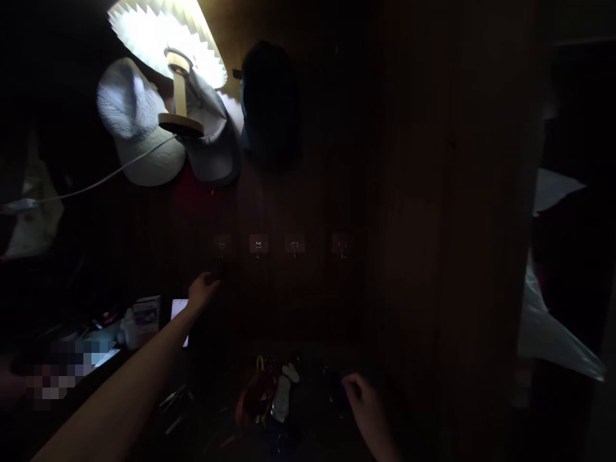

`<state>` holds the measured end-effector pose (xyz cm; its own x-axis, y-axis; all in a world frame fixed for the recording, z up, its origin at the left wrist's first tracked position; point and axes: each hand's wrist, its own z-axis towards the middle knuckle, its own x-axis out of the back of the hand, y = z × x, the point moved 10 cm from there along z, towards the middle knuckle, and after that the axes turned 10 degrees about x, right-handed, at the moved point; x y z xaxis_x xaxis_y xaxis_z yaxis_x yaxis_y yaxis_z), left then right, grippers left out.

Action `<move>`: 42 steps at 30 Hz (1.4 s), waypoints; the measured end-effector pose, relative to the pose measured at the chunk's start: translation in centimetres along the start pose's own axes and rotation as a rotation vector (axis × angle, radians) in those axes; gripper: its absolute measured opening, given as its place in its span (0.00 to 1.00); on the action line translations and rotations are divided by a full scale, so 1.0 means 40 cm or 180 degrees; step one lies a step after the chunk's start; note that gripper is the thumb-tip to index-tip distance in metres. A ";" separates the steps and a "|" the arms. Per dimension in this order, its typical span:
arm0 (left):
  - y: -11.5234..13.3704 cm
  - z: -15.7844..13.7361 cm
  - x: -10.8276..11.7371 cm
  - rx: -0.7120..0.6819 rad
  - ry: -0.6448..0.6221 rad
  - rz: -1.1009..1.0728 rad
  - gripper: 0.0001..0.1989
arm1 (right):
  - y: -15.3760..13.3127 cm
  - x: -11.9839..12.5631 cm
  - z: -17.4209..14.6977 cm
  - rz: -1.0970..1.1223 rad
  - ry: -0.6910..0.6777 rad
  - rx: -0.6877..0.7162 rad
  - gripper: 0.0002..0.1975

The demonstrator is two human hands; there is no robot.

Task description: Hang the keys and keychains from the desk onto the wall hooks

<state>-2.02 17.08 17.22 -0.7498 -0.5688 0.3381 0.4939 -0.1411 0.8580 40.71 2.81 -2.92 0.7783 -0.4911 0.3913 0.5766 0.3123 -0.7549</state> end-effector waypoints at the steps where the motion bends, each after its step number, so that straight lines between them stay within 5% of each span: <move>1: -0.009 -0.004 -0.001 0.0021 -0.0023 -0.0018 0.11 | 0.001 0.000 0.000 0.0011 0.0015 0.0013 0.15; 20: -0.140 -0.213 -0.027 -0.0038 -0.0712 -0.0504 0.10 | 0.003 0.005 0.007 -0.0023 0.0151 0.0027 0.14; 42: -0.310 -0.327 0.067 0.0235 -0.0488 -0.0339 0.14 | 0.020 -0.001 0.011 -0.0102 0.0042 -0.0045 0.15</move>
<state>-4.39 6.69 2.43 -0.8571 -0.4230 0.2941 0.3790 -0.1309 0.9161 41.27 3.45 -3.31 0.7561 -0.5113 0.4086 0.5977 0.2848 -0.7495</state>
